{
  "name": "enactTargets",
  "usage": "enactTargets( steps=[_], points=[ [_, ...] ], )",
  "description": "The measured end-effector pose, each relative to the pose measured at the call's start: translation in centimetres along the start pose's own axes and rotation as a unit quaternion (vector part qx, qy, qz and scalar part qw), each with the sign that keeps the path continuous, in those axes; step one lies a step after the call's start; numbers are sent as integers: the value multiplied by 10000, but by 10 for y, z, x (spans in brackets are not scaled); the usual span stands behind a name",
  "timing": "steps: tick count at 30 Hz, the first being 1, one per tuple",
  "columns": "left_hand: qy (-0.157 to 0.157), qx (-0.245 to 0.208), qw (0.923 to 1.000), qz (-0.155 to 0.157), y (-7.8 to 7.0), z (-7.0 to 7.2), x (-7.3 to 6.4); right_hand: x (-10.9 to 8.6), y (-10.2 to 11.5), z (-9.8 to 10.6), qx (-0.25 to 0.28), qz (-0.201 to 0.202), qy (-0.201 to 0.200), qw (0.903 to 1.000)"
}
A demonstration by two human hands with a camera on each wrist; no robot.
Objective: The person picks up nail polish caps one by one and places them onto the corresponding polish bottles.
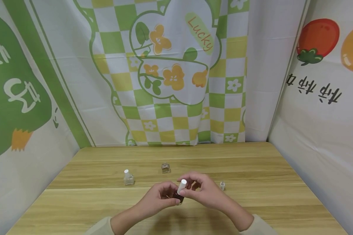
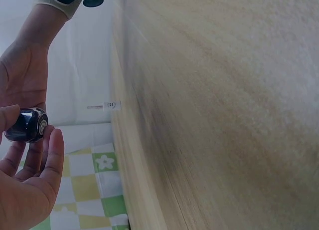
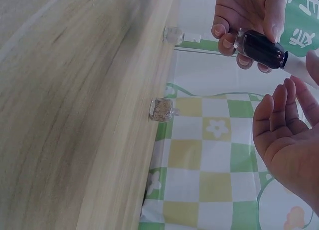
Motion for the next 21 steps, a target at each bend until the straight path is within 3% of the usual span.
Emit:
enactTargets(
  steps=[10,21],
  points=[
    [-41,-61,10000,44,1,0,0,2,-1,-3,6,133,-12,9999],
    [48,-29,10000,-2,0,0,0,3,-2,-7,223,-375,-326,9985]
  ],
)
Point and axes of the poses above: each hand's wrist, its own x-axis towards the middle knuckle, its own z-axis out of the back of the hand, y = z × x, the point moved 3 cm from there along x, towards the middle knuckle, and after that the axes turned 15 degrees about y, right-handed, at the moved point
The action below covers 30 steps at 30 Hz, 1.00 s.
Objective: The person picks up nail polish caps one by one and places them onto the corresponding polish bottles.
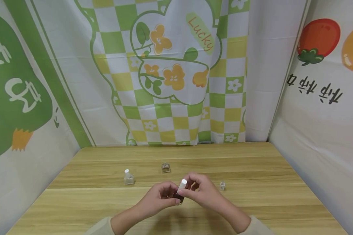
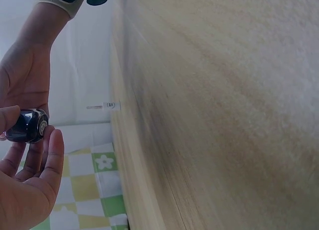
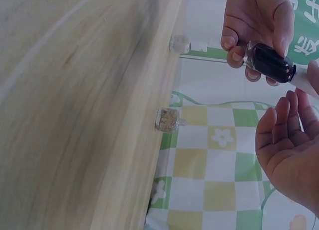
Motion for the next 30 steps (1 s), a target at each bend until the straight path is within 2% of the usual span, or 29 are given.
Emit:
enactTargets(
  steps=[4,13,17,24,30],
  points=[
    [-1,19,10000,-17,1,0,0,1,0,-1,28,-224,-89,9997],
    [-40,116,9999,49,1,1,-1,1,-1,-2,3,-423,-131,9990],
    [-36,149,9999,63,0,1,-1,1,-3,-1,105,-298,-36,9995],
    [-51,144,9999,3,1,2,-1,1,-6,5,1007,160,398,9940],
    [-35,139,9999,12,2,2,-1,1,-5,6,1161,272,517,9915]
  ],
)
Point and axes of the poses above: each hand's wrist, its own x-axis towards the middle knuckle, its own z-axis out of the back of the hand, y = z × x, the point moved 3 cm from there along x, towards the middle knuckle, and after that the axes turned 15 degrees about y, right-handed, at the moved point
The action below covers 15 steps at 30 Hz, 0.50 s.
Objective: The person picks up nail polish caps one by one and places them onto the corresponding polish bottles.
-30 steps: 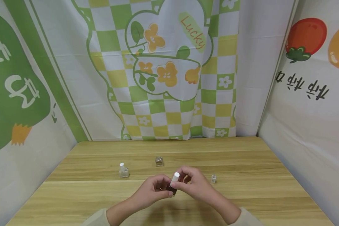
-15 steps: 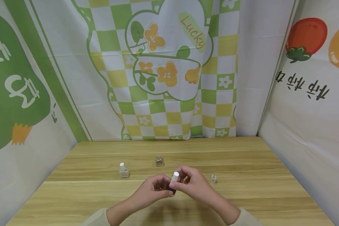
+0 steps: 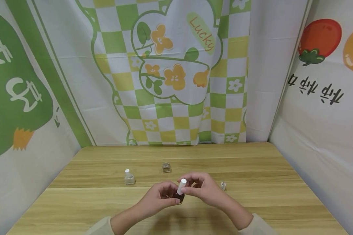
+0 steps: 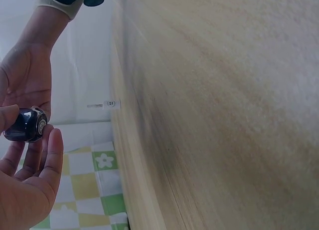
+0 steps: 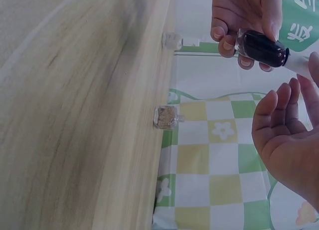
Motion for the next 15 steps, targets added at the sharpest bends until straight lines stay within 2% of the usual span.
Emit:
enactTargets(
  steps=[4,15],
  points=[
    [5,16,10000,22,-1,0,0,0,1,-1,-17,83,0,10000],
    [-49,-13,10000,12,-3,-1,0,1,2,-4,-38,-173,-349,9992]
  ],
)
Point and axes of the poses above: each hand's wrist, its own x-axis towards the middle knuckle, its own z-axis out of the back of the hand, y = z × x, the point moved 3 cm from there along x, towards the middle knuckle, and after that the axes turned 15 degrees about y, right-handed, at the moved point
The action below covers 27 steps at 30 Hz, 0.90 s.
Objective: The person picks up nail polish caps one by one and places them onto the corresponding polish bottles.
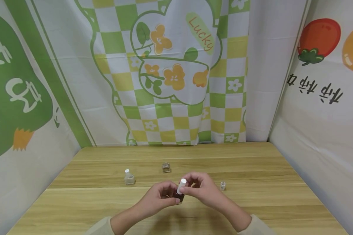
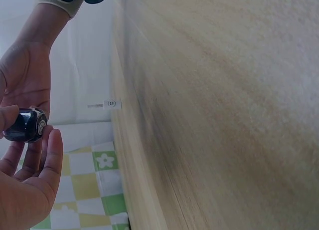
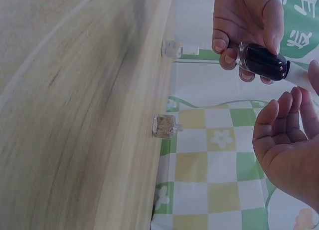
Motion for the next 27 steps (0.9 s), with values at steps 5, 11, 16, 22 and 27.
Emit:
enactTargets(
  steps=[5,11,16,22,27],
  points=[
    [-23,-67,10000,-3,-2,-1,-1,1,0,-2,-59,-167,-107,9998],
    [-53,-121,9999,-21,-1,-1,0,2,-2,-4,-8,-293,-139,9995],
    [-70,-136,9999,-3,1,-1,0,3,-3,-5,28,-325,-156,9993],
    [-84,-149,9998,46,-1,0,-1,3,-2,-5,-51,-259,-140,9996],
    [-122,-112,9999,10,-1,0,-2,2,0,0,-179,-94,-67,9998]
  ],
)
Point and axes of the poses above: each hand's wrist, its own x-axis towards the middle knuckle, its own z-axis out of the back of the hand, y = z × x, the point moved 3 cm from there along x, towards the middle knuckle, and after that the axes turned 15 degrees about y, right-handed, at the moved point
